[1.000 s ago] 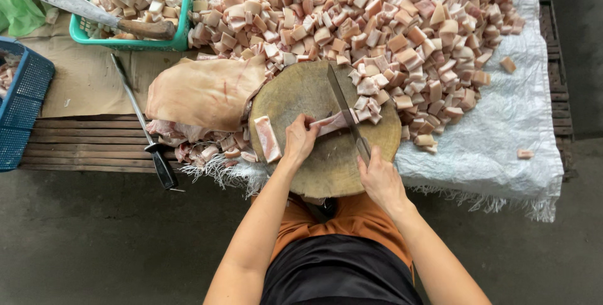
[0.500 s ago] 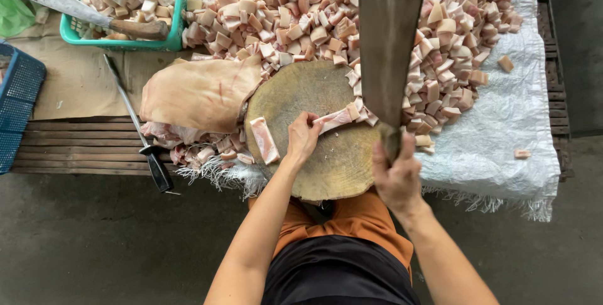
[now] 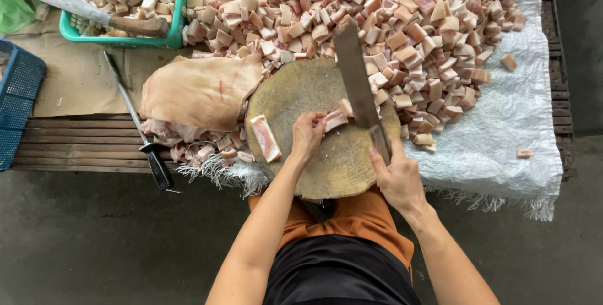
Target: The person uses a cleaver to slice a large slab of pork belly into strips and then dices them into small cubes on a round wooden cutting board. The diced pieces are pushed onto a white sack where a large pile of previously cut meat is accumulating.
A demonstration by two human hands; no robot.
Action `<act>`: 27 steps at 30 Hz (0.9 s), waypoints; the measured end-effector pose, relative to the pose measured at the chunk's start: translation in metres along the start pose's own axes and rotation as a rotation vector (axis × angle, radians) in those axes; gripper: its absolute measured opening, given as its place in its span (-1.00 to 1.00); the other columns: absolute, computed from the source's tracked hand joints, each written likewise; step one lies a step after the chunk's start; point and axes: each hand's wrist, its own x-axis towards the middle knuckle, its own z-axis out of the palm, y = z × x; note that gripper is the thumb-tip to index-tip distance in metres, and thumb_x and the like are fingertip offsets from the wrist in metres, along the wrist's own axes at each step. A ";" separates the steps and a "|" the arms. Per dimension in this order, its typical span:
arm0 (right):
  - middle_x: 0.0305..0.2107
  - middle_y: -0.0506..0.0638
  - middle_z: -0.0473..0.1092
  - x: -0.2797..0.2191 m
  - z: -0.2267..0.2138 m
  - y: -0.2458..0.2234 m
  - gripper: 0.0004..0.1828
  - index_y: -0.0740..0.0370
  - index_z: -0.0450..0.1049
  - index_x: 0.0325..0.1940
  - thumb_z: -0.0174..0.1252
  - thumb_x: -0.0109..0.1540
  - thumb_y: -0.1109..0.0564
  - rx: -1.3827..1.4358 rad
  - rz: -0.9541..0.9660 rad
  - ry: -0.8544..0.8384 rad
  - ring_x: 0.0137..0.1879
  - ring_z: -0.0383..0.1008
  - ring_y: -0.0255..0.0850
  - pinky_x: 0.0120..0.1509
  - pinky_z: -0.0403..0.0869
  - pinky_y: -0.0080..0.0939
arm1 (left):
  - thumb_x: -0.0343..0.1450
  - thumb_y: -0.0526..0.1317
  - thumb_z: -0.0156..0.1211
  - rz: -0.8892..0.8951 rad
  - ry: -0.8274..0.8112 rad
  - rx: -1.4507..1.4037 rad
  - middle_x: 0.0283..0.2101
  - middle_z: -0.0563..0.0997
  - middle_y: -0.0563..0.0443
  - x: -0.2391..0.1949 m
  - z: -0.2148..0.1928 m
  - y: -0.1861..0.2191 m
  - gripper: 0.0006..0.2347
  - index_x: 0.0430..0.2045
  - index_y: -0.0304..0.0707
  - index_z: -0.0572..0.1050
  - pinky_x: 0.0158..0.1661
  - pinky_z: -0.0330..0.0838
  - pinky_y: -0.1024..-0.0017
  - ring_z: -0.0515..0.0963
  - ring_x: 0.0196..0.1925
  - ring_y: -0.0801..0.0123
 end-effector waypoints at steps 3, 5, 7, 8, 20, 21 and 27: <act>-0.70 0.03 0.40 -0.006 0.003 0.010 -0.57 0.33 0.25 0.09 0.01 0.38 -0.08 0.094 -0.187 0.143 -0.65 0.47 -0.23 -0.62 0.44 -0.15 | 0.36 -0.32 0.26 0.014 0.061 -0.018 -0.30 0.64 -0.15 -0.001 0.004 0.004 -0.85 -0.29 -0.45 0.59 -0.41 0.58 0.42 0.67 -0.42 0.36; -0.68 0.07 0.37 -0.001 0.027 0.031 -0.61 0.31 0.22 0.13 -0.05 0.43 -0.06 0.080 -0.211 0.101 -0.68 0.40 -0.20 -0.60 0.41 -0.16 | 0.36 -0.31 0.27 -0.051 0.048 -0.054 -0.32 0.64 -0.15 0.000 0.003 0.005 -0.85 -0.29 -0.44 0.57 -0.40 0.60 0.38 0.67 -0.41 0.33; -0.65 0.13 0.37 0.005 0.057 0.060 -0.62 0.32 0.22 0.14 -0.02 0.44 -0.05 -0.061 -0.206 0.045 -0.64 0.43 -0.11 -0.53 0.42 -0.12 | 0.37 -0.31 0.28 -0.004 0.073 -0.019 -0.34 0.66 -0.17 0.000 0.003 0.002 -0.86 -0.31 -0.43 0.56 -0.34 0.59 0.33 0.67 -0.38 0.27; -0.63 0.17 0.40 0.008 0.069 0.073 -0.60 0.34 0.23 0.13 0.04 0.42 -0.05 -0.195 -0.187 0.011 -0.58 0.48 -0.03 -0.48 0.45 -0.06 | 0.37 -0.31 0.30 0.076 0.102 0.034 -0.35 0.67 -0.19 0.000 0.003 -0.001 -0.88 -0.33 -0.44 0.58 -0.28 0.57 0.29 0.67 -0.35 0.22; -0.67 0.11 0.46 -0.011 0.003 0.009 -0.61 0.28 0.35 0.07 0.07 0.32 -0.06 0.038 0.160 -0.090 -0.61 0.52 -0.13 -0.52 0.49 -0.09 | 0.49 -0.26 0.07 -0.142 -0.041 -0.065 -0.06 0.62 -0.05 0.025 -0.080 0.017 -0.76 0.03 -0.23 0.50 -0.31 0.59 0.20 0.68 -0.30 0.15; -0.68 0.10 0.46 -0.016 0.002 0.007 -0.61 0.30 0.36 0.05 0.08 0.32 -0.06 0.012 0.098 -0.071 -0.62 0.53 -0.15 -0.51 0.49 -0.11 | 0.48 -0.29 0.14 0.045 0.034 0.141 -0.02 0.63 -0.11 0.028 -0.109 0.016 -0.76 0.03 -0.25 0.52 -0.09 0.54 0.22 0.66 -0.12 0.13; -0.57 0.23 0.52 -0.026 0.035 0.012 -0.59 0.27 0.33 0.10 0.00 0.35 -0.09 -0.105 -0.047 -0.241 -0.46 0.63 0.08 -0.42 0.58 0.01 | 0.31 -0.21 0.41 0.037 -0.199 0.723 0.01 0.58 -0.30 0.031 -0.169 -0.005 -0.59 0.04 -0.28 0.50 0.13 0.37 0.17 0.52 0.10 -0.08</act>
